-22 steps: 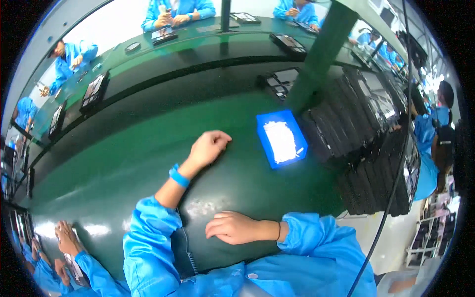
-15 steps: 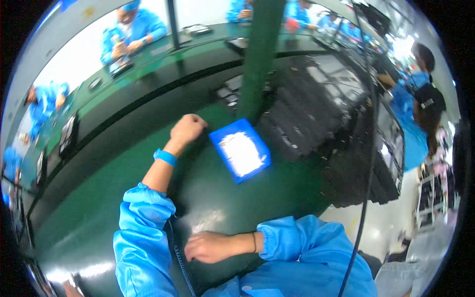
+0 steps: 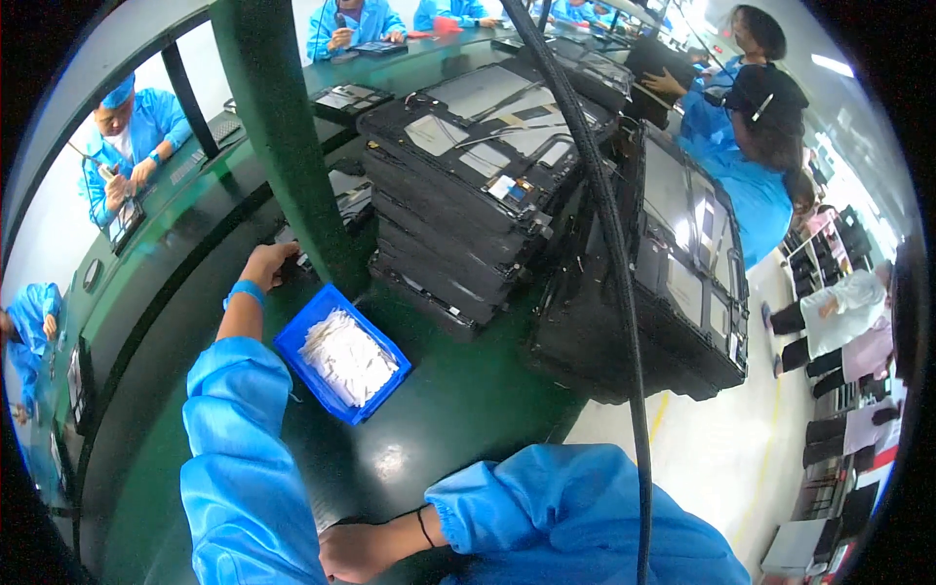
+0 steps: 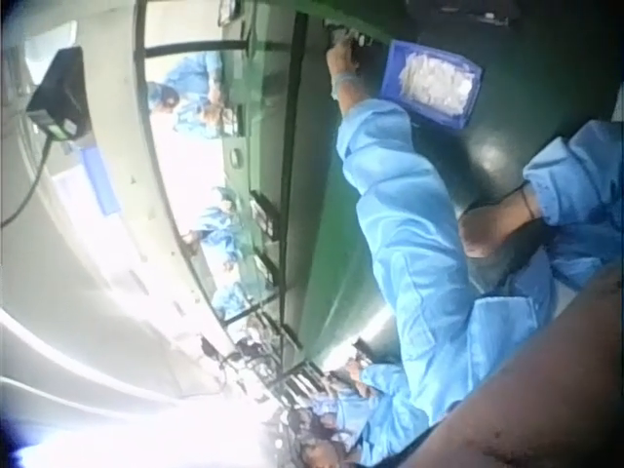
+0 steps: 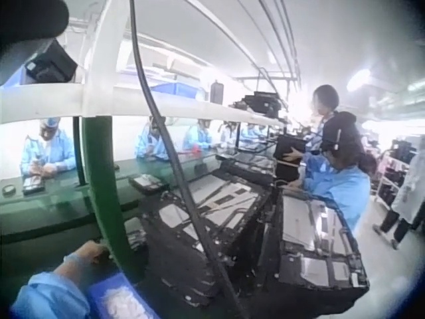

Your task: The person adheres ribbon cables and tape strips onto electronic tablet components by hand, places the assembled devices onto a conveyor belt, and retrieves new tablets to repeat the process.

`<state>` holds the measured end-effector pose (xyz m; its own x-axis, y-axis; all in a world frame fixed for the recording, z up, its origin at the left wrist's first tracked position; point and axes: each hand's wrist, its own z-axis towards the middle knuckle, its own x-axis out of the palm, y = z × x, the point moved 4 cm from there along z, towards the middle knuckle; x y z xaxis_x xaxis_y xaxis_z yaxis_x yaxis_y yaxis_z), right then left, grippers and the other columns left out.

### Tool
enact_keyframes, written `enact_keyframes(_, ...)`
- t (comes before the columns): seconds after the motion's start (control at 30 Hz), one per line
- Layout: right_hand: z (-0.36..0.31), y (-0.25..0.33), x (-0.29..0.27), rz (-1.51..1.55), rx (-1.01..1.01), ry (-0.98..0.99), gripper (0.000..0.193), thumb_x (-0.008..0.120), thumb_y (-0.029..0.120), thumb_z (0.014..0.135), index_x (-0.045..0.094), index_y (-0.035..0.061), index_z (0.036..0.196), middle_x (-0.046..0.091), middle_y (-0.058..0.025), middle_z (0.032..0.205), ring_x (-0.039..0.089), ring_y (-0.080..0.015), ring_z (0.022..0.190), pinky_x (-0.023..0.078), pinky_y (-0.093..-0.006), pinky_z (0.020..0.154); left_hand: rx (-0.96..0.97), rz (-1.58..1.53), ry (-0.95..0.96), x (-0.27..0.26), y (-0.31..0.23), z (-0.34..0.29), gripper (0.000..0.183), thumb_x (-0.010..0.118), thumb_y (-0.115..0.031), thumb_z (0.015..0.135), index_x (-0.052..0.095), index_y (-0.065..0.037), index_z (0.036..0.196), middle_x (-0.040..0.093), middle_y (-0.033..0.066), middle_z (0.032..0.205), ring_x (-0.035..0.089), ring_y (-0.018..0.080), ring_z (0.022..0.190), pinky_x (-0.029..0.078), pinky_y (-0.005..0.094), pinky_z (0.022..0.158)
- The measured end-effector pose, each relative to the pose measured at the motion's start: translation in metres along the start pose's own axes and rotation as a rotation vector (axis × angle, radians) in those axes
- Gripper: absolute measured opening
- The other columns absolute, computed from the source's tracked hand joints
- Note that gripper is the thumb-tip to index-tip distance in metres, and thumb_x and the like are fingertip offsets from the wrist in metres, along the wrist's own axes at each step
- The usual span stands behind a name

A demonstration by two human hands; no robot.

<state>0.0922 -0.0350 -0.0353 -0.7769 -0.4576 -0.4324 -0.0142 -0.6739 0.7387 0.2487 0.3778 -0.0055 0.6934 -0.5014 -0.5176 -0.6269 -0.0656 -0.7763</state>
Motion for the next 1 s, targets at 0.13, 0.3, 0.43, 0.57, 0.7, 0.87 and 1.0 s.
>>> enact_keyframes(0.13,0.005,0.006,-0.011,-0.102,-0.045,-0.055,0.009,0.061,0.020,0.071,0.061,0.0105,0.070,0.062,-0.0100,0.074,0.061,-0.0317,0.076,0.049,-0.0440,0.066,-0.117,-0.201,-0.037,0.003,-0.002,0.005,0.033,0.068,-0.034,0.082,0.068,-0.005,0.098,0.062,0.0068,0.083,0.060,0.0207,0.068,0.047,0.0337,0.057)
enact_keyframes(0.3,0.006,0.010,-0.010,-0.052,-0.050,0.003,0.009,0.060,0.019,0.073,0.062,0.0097,0.071,0.061,-0.0115,0.073,0.060,-0.0331,0.074,0.049,-0.0448,0.066,-0.021,-0.614,-0.155,-0.011,0.017,0.028,0.036,0.075,-0.028,0.078,0.066,0.001,0.098,0.066,0.0104,0.089,0.065,0.0229,0.070,0.052,0.0339,0.058)
enact_keyframes(0.43,-0.002,0.015,-0.025,0.028,0.026,0.028,0.006,0.058,0.009,0.074,0.062,0.0056,0.078,0.063,-0.0097,0.081,0.059,-0.0303,0.080,0.048,-0.0402,0.072,0.146,-0.791,-0.215,-0.007,-0.007,-0.009,0.041,0.080,-0.013,0.073,0.063,0.005,0.105,0.067,0.0152,0.097,0.069,0.0282,0.082,0.058,0.0424,0.069)
enact_keyframes(0.57,0.005,0.017,-0.023,0.082,-0.033,0.081,0.008,0.057,0.007,0.075,0.063,0.0053,0.080,0.063,-0.0111,0.083,0.060,-0.0307,0.083,0.048,-0.0422,0.074,0.121,-1.148,-0.250,-0.064,0.059,-0.019,0.029,0.070,0.000,0.076,0.060,0.009,0.102,0.066,0.0189,0.098,0.067,0.0321,0.084,0.057,0.0451,0.074)
enact_keyframes(0.7,0.006,0.028,-0.041,0.074,0.019,0.067,0.015,0.055,0.002,0.074,0.067,0.0047,0.083,0.065,-0.0106,0.087,0.061,-0.0316,0.086,0.050,-0.0429,0.077,0.235,-0.919,-0.517,-0.138,0.083,-0.103,0.020,0.068,0.001,0.074,0.063,0.003,0.094,0.065,0.0125,0.088,0.062,0.0254,0.076,0.052,0.0390,0.070)
enact_keyframes(0.87,-0.003,0.041,-0.050,-0.077,-0.095,0.060,0.012,0.059,0.007,0.074,0.067,0.0071,0.083,0.066,-0.0064,0.088,0.061,-0.0250,0.082,0.050,-0.0388,0.074,0.119,-0.992,-0.339,-0.240,0.159,-0.198,0.018,0.069,-0.009,0.082,0.064,0.001,0.095,0.067,0.0111,0.091,0.065,0.0218,0.086,0.055,0.0373,0.074)
enact_keyframes(1.0,0.005,0.078,-0.064,-0.219,-0.352,0.134,0.013,0.062,0.009,0.072,0.064,0.0061,0.085,0.063,-0.0058,0.090,0.058,-0.0207,0.074,0.047,-0.0351,0.065,0.046,-0.875,-0.318,-0.243,0.190,-0.279,0.038,0.064,-0.009,0.088,0.054,0.005,0.122,0.064,0.0144,0.111,0.066,0.0198,0.092,0.058,0.0352,0.077)
